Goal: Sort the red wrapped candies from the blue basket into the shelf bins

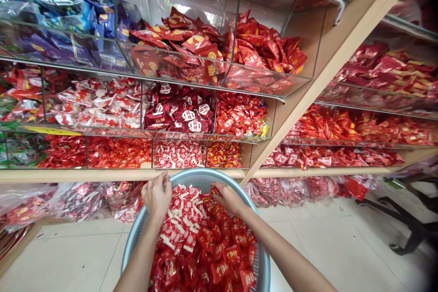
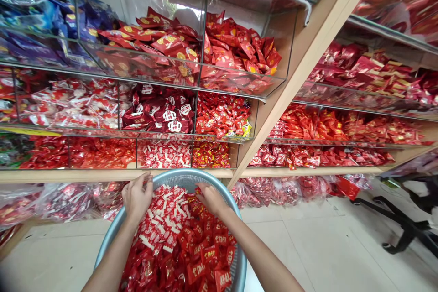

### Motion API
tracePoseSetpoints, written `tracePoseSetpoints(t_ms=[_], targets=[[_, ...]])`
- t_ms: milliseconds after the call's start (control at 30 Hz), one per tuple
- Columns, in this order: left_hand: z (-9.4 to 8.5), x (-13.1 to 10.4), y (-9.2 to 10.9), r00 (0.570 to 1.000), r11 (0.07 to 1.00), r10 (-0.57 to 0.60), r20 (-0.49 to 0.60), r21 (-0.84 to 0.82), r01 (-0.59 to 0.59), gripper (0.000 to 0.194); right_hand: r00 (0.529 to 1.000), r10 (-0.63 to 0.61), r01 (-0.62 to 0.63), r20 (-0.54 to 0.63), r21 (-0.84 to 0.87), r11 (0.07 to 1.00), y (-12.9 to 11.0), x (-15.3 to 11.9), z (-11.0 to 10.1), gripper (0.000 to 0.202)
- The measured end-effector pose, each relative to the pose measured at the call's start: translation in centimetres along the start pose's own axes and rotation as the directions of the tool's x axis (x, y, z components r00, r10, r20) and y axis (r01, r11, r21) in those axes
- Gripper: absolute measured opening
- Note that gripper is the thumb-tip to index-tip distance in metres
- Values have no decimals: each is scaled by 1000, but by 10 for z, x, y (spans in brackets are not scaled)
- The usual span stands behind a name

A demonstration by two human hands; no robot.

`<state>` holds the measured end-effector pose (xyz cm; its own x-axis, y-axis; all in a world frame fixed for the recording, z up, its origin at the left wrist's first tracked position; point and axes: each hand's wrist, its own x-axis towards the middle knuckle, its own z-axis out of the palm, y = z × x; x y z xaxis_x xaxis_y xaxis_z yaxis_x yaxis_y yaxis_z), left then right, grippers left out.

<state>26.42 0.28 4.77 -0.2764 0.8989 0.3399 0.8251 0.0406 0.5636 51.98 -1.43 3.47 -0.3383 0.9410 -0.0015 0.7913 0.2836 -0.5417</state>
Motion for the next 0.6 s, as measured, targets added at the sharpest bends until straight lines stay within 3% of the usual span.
tracePoseSetpoints(t_ms=[200, 367, 500, 600], targets=[[-2, 0, 0, 1000, 1000, 2, 3, 15, -2, 33, 999, -7, 2, -38, -140, 990, -25, 17, -6, 43], [-4, 0, 0, 1000, 1000, -2, 6, 21, 2, 34, 967, 255, -234, 2, -390, 891, -25, 4, -14, 27], [-1, 0, 1, 1000, 1000, 3, 6, 21, -3, 33, 920, 381, -287, 94, -502, 816, -16, -13, -3, 30], [1, -1, 1, 1000, 999, 23, 6, 29, -23, 33, 907, 411, -316, 90, -499, 807, -13, -18, 7, 30]])
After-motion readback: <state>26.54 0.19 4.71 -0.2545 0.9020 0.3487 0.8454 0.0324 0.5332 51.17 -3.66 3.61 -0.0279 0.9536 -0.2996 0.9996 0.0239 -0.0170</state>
